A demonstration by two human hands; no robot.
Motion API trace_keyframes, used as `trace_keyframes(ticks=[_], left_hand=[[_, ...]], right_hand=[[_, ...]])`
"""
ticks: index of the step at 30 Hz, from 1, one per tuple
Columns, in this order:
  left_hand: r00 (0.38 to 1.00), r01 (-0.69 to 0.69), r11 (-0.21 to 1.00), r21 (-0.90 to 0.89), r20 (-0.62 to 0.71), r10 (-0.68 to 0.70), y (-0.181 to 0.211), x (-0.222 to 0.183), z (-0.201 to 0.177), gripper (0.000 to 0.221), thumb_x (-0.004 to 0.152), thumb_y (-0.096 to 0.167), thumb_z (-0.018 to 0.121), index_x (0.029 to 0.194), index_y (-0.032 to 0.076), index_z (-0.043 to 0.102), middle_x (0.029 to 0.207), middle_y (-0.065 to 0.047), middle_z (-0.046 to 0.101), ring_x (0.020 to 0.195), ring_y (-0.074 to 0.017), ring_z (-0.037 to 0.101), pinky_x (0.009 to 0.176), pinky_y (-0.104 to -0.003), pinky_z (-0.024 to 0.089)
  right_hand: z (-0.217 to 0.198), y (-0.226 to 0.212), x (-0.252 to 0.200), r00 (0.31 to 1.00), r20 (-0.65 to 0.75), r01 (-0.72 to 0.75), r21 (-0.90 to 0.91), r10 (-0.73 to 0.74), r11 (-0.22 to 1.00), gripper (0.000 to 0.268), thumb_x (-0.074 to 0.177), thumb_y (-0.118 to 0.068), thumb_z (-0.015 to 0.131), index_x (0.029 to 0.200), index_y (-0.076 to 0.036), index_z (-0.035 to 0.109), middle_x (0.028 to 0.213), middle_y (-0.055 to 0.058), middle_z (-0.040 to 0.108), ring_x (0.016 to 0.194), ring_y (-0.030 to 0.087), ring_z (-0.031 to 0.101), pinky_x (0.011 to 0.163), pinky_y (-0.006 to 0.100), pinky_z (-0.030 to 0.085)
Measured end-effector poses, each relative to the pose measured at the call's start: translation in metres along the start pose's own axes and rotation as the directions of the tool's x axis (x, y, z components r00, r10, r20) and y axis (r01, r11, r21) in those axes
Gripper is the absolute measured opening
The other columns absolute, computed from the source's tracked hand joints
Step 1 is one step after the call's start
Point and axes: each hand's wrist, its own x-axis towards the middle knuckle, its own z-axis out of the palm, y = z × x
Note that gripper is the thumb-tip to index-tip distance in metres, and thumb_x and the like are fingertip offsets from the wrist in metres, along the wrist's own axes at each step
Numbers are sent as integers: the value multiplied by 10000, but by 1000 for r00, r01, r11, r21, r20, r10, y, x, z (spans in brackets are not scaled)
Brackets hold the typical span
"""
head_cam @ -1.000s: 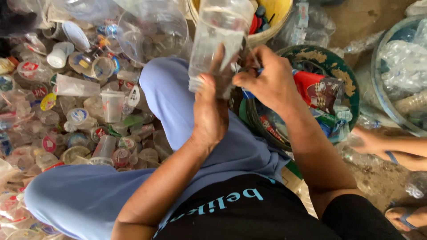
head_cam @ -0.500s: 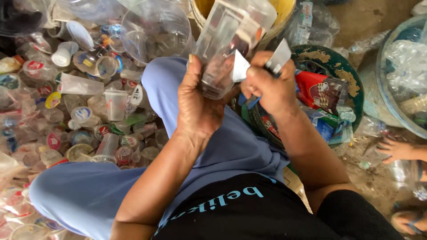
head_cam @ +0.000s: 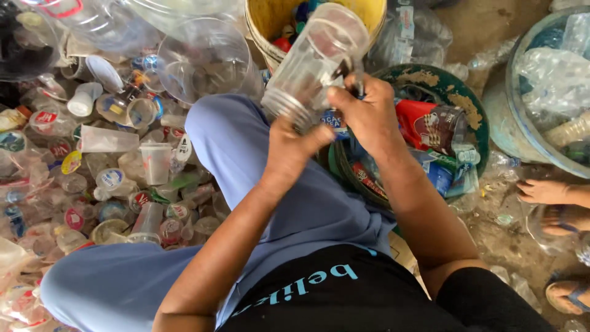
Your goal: Sorting and cleaning plastic bottles for recycling by removing caps and labels using a small knife
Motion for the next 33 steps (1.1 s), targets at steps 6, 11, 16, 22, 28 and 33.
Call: trace_keyframes(ticks=[6,11,16,22,28,33], left_hand=[[996,-15,960,280,-77,38,-5,7,-18,315,928,382,773,850,77,792,638,-74,700,569,-103,553,598,-306,530],[913,379,862,-337,-14,-407,5,25,-21,735,843,634,665,1044,-68,739,944,-262,764,880,-337,782,830,-492,636],[1000,15,982,-189,-14,-18,-11,16,-2,422,768,231,922,1097,33,747,1036,-158,731,971,-247,699,884,-448,559],[927,232,814,-533,-131,-351,15,17,-8,381,750,130,827,1076,16,664,774,-145,736,736,-291,741,775,-490,615],[926,266,814,-516,-98,-365,23,35,-58,286,856,291,725,1099,154,662,930,-69,770,821,-214,707,833,-449,514],[970,230,936,-267,-19,-243,28,25,-4,172,910,164,710,975,12,754,956,-122,796,837,-208,735,813,-347,585]], right_hand=[[9,-1,-11,998,55,-24,212,12,977,270,932,-12,733,731,-19,554,517,127,547,417,160,586,389,313,537],[7,-11,-12,996,82,-29,716,-42,697,172,753,-32,603,676,-58,451,411,42,290,275,94,285,302,331,389],[9,-26,-11,993,26,-97,717,113,690,175,727,-77,638,705,-70,464,428,47,301,301,101,291,345,337,381],[-85,33,13,936,-75,-76,910,343,408,200,813,-262,663,685,-154,554,542,-28,440,454,66,426,476,217,364],[-272,95,7,929,-309,-81,364,203,928,349,1034,-169,778,1196,-66,487,1086,9,638,750,45,533,659,191,499],[-162,46,-30,980,-161,22,-490,-116,872,331,905,195,720,1069,-6,514,1162,167,693,1033,249,676,931,378,570]])
